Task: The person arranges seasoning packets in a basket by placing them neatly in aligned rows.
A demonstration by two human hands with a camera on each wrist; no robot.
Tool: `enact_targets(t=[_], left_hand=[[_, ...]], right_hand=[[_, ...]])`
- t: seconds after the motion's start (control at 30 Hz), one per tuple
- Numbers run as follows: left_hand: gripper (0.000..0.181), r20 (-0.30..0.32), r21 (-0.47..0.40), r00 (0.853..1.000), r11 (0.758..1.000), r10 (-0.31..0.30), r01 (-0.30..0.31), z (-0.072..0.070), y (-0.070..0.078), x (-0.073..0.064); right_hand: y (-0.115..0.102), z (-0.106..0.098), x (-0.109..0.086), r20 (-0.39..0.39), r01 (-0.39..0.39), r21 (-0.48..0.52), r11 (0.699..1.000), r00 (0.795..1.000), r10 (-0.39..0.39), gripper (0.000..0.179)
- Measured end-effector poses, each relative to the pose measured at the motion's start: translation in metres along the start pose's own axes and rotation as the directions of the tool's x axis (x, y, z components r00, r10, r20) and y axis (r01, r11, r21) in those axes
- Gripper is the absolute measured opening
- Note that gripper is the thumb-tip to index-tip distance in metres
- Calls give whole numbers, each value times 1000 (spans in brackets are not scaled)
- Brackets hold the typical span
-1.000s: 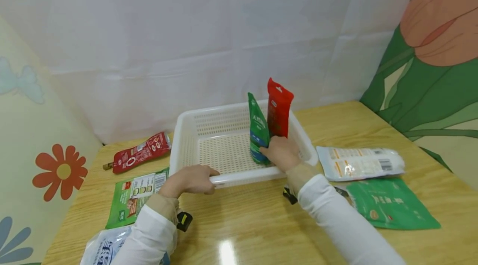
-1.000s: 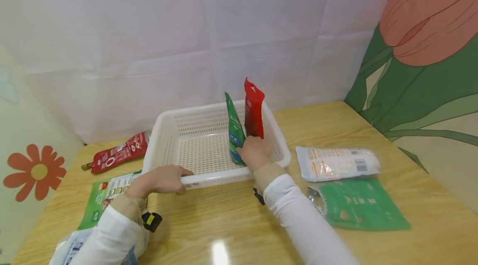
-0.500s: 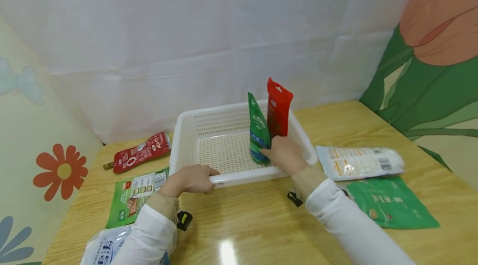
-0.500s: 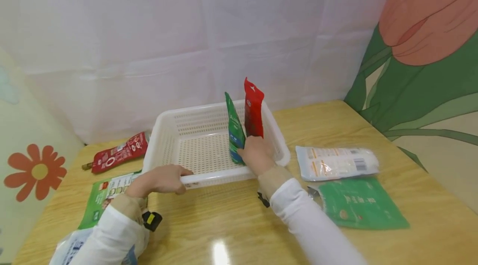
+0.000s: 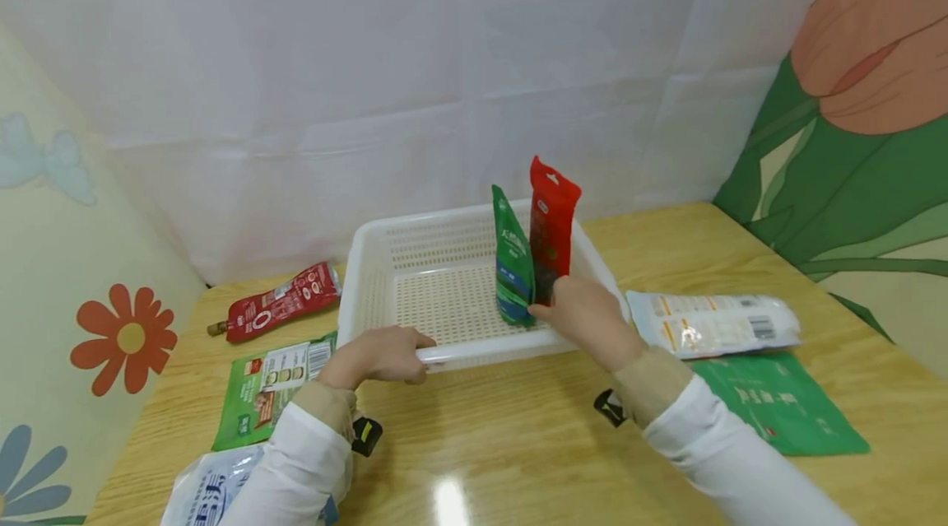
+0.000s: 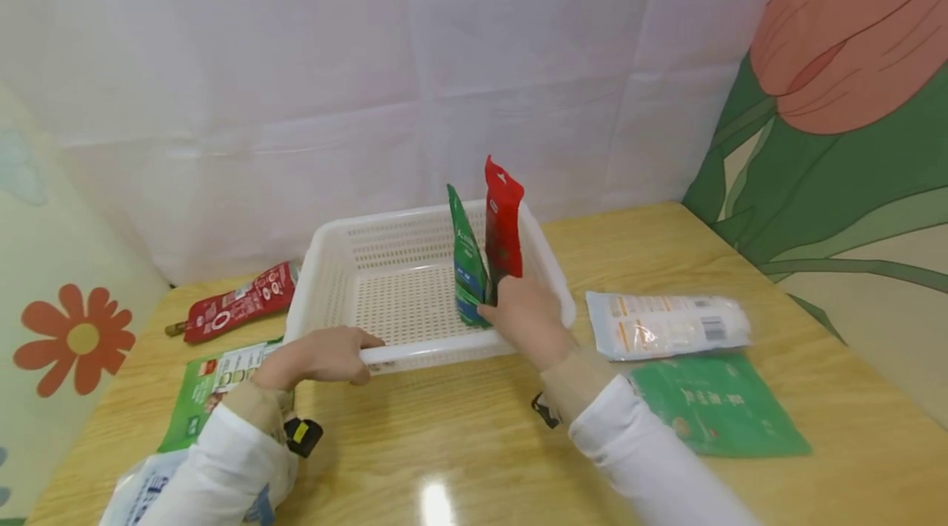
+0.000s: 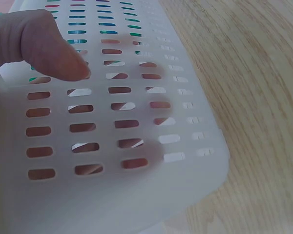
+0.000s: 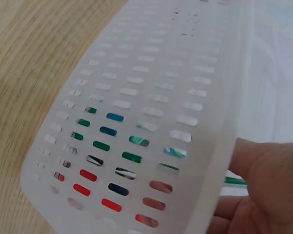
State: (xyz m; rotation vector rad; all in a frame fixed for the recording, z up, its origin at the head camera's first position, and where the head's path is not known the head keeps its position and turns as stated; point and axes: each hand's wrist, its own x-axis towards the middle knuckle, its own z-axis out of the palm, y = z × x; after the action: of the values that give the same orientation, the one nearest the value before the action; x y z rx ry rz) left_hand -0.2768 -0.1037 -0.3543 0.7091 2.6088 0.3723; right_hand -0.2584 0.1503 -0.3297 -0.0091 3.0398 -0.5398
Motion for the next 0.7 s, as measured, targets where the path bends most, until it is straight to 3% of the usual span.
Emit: enact_targets(t=[0.23,0.43,0.53,0.7], left_hand=[[37,-1,-21,1000,1000,-4,4,0,0,-1],[37,-7,-18,1000,1000,-10,10,2,-2,-2],[36,-7,-16,1000,1000,-11,11,2,-3,-2],[36,-8,-8,1000,1000,-2,2,1,0,2]], right_hand=[[-5,1,-18,-53,71,6,997,996,-70,29],[-4,4,-33,-153,173,-10,985,973,-172,22],[0,6,-39,-187,262,-10,965,948,-259,26],[17,13,-42,-220,429,4,903,882,-418,36]])
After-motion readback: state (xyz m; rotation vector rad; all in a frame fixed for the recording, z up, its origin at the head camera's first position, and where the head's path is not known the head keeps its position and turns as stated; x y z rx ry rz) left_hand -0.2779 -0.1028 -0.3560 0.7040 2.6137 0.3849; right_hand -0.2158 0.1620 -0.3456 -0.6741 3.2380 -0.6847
